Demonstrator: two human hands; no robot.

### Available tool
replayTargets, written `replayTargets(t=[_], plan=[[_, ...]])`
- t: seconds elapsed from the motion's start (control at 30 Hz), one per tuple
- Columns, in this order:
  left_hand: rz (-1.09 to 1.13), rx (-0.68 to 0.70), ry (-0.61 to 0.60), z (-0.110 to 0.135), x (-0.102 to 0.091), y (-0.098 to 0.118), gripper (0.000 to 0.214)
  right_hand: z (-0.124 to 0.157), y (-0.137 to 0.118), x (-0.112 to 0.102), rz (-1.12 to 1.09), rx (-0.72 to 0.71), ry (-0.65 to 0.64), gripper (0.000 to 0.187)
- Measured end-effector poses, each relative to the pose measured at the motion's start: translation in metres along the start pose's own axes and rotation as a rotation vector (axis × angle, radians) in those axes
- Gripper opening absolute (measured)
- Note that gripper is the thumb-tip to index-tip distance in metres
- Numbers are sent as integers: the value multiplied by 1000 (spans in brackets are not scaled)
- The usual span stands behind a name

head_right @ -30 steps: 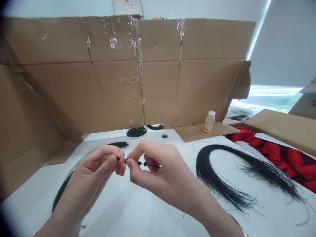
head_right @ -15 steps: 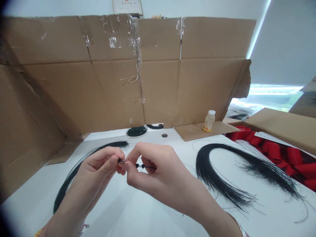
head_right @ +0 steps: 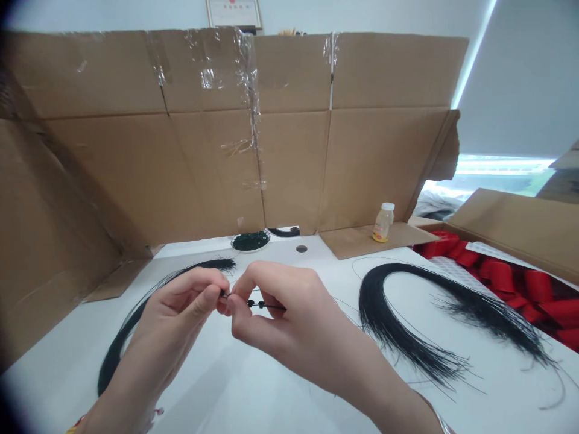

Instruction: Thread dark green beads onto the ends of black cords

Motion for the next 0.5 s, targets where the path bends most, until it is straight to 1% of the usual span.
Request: replayTargets(t=[0.17, 0.3, 0.5], plan=[[25, -8, 8, 0, 0, -1, 20, 0, 0, 0, 16, 2, 6, 19], [27, -40, 16, -3, -1, -5, 21, 1, 1, -1, -3, 9, 29, 20], [49, -54, -5, -3, 0, -7, 20, 1, 5, 0, -33, 50, 38, 21]])
Point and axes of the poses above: each hand's wrist, its own z-axis away from the middle knuckle, its own x-axis out of the palm, y = z × x, the point moved 9 cm from there along -z, towards the middle knuckle, and after that the axes turned 13 degrees about -x, right-handed, at the moved point
